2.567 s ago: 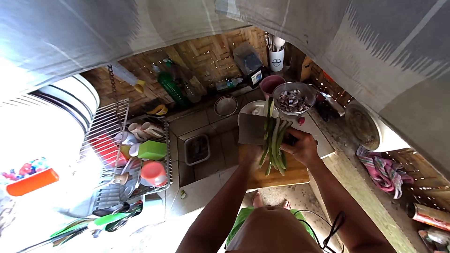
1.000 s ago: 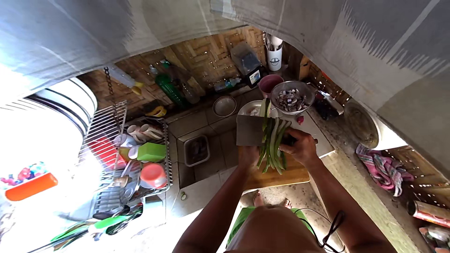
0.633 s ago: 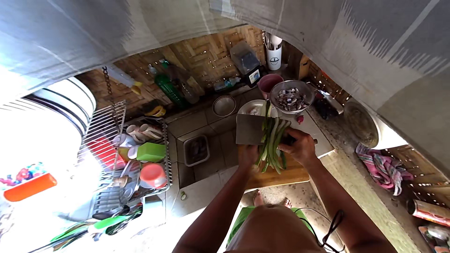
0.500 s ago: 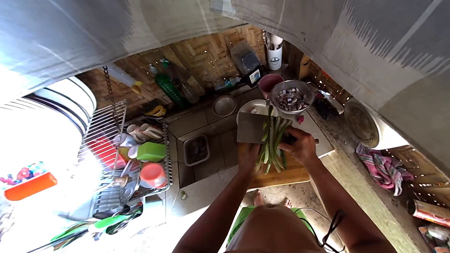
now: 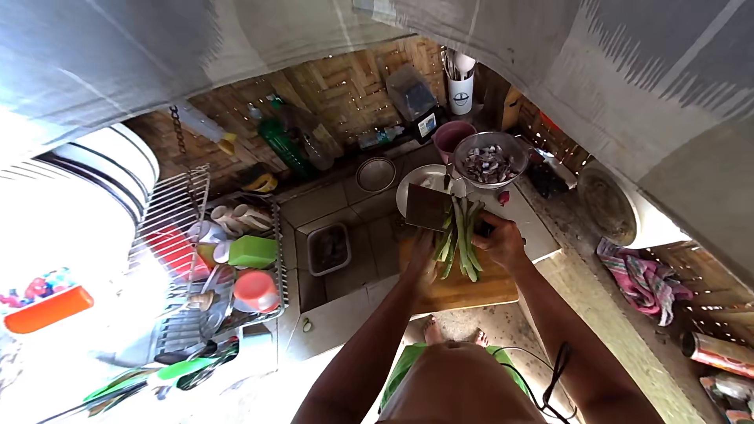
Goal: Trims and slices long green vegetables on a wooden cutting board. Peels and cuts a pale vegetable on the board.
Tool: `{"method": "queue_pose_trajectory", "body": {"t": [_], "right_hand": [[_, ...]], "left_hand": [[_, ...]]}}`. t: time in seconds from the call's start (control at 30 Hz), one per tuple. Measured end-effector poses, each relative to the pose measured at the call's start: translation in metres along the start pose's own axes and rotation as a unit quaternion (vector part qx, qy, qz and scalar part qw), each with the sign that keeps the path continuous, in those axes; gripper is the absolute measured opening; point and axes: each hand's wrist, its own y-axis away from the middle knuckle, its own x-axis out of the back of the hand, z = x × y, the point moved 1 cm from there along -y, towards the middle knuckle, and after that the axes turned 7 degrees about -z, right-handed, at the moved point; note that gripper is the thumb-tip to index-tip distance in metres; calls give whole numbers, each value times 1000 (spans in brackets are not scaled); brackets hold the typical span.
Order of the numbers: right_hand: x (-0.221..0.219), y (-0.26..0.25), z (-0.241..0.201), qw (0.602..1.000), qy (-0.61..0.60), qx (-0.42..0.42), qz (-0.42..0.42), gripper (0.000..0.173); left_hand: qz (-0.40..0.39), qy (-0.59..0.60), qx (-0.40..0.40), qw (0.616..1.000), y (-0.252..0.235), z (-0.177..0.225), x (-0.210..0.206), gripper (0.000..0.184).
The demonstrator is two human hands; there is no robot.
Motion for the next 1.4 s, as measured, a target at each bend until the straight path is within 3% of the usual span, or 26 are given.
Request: {"method": "queue_pose_trajectory", "body": {"t": [0.5,0.7,1.1,1.27,1.4], "right_hand": [[-1,-1,1,999,18,2,29,54],[-6,-1,-1,999,16,16,31,43],[-11,0,5,997,-66,41,4,46],[-12,3,3,995,-87,55,14,51],[-7,-1,8,990,-116,64,37,43]], "left_hand": [[-11,-26,-13,1000,4,5,0,35],[-11,-52,-22,998,12,-1,6,37],[-71,-53,-35,995,21,-15,38,46],[-78,-117,-39,989,30,-10,46,52],[-123,-146,-49,980,44,-11,45,55]]}}
